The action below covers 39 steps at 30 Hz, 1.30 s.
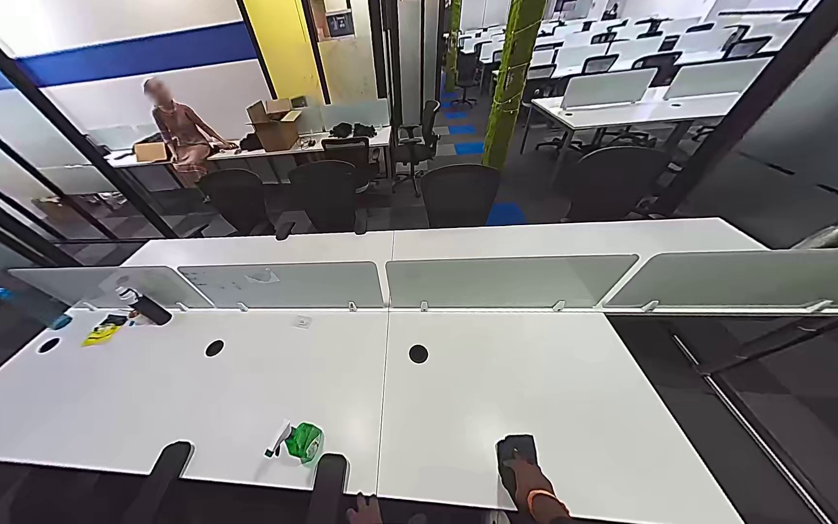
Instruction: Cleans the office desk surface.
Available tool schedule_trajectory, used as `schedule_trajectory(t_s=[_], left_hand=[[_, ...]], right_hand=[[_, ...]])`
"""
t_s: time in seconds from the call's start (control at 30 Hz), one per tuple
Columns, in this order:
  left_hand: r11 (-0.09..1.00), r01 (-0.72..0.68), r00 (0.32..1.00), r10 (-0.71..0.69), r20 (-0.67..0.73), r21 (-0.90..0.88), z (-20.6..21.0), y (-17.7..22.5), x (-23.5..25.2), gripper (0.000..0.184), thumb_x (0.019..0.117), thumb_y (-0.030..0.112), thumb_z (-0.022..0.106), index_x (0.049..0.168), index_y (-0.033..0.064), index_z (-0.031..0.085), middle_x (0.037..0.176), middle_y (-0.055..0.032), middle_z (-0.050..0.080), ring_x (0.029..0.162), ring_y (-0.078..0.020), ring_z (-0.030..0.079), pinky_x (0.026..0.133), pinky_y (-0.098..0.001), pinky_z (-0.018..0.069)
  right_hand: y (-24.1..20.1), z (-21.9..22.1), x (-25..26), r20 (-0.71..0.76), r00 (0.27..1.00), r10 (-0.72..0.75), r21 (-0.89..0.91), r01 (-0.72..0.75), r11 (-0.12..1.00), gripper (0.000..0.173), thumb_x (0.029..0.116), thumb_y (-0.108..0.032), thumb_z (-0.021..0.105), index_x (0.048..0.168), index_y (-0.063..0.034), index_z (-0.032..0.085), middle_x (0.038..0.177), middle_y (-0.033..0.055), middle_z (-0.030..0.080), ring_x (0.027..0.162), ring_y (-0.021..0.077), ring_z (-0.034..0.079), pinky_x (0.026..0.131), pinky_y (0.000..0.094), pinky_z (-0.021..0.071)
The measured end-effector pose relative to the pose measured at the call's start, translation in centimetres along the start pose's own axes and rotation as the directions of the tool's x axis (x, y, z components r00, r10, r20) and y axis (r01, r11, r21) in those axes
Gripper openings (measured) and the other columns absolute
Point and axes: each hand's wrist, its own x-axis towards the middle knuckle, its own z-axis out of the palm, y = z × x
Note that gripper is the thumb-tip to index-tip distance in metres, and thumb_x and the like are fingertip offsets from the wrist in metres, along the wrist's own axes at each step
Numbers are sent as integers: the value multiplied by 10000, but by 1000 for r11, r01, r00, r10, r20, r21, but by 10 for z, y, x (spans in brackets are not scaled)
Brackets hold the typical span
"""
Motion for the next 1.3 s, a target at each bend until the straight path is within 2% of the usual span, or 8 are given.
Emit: schedule_trajectory(t_s=[0.07,0.17,0.27,0.37,0.67,0.97,1.07,1.3], left_hand=[[999,-41,995,41,87,-1,-28,21,-12,754,924,400,692,1544,67,422,1619,-249,345,1447,-510,369,1061,-728,381],[990,-141,989,142,-42,23,-8,21,17,788,853,437,736,1523,110,481,1623,-252,336,1427,-548,363,1042,-770,353],[981,-173,981,165,101,83,-48,40,6,804,920,417,687,1592,122,358,1684,-220,212,1512,-504,253,1122,-725,325],[978,-202,979,202,-5,43,-19,35,51,837,833,396,772,1552,127,439,1666,-245,238,1485,-534,270,1082,-748,338],[969,-229,972,233,-31,90,-38,89,111,959,802,331,818,1609,142,336,1707,-228,97,1523,-558,128,1107,-769,283],[958,-254,960,266,-81,134,-84,173,203,1365,577,380,963,1660,310,136,1727,-146,-95,1544,-538,-34,1100,-814,217],[960,-247,964,258,-68,134,-88,189,221,1431,514,352,991,1659,328,133,1733,-121,-84,1544,-540,-27,1072,-843,212],[972,-179,979,192,-74,150,-92,203,235,1682,331,376,1029,1661,337,-1,1706,-127,-219,1515,-590,-100,1000,-881,255]], right_hand=[[-1,2,3,-12,1000,1,-3,-1,1000,740,792,-182,799,1491,-221,557,1671,118,331,1436,469,429,1067,638,471],[-1,7,8,-28,1000,10,15,-10,1000,815,771,-148,823,1521,-223,511,1700,100,266,1513,482,289,1075,685,441],[3,12,15,-38,999,-10,19,10,1000,918,746,-150,852,1564,-210,442,1719,114,199,1544,483,205,1076,726,398],[4,10,25,-26,1000,-9,40,10,999,978,730,-127,863,1587,-201,398,1729,124,148,1551,478,191,1098,714,398],[2,-22,56,-30,999,-19,58,21,998,1093,704,-168,921,1619,-191,325,1738,140,73,1555,497,152,1114,678,414],[6,-50,101,-38,999,-33,7,33,999,1106,705,-234,937,1623,-248,319,1747,85,59,1575,468,91,1128,716,357],[8,-61,114,-51,998,-38,5,38,999,1100,690,-230,939,1613,-262,341,1749,65,62,1577,460,93,1127,712,362],[6,-99,147,-61,997,-48,42,50,998,1090,682,-206,943,1602,-252,361,1746,74,79,1579,456,85,1151,705,332]])
